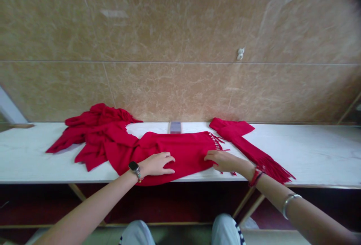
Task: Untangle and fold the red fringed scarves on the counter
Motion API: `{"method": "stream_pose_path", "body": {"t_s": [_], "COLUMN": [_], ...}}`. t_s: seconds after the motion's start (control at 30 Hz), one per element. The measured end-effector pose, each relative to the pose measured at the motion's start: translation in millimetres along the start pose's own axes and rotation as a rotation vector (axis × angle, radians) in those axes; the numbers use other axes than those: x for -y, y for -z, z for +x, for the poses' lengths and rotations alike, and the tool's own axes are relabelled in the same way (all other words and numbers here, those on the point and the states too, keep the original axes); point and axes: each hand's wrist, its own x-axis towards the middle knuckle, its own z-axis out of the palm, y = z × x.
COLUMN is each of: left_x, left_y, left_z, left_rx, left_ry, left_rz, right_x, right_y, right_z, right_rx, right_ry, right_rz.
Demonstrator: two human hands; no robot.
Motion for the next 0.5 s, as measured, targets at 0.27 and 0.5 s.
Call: {"method": "stream_pose_path", "body": {"t_s": [0.27,0.5], "left_x": [-21,-34], "left_y": [11.5,3.8], "left_z": [6,30], "left_rx": [0.036,-0.149], "left_ry": [0.053,0.161], "left_rz": [0.026,0.055], "right_x": [-1,8], "right_y": [5,51], "right_z": [39,70], "right_rx": [-0.285,-0.562], "right_ry": [-0.109,-0.223], "right_rz": [0.075,0.093]}}
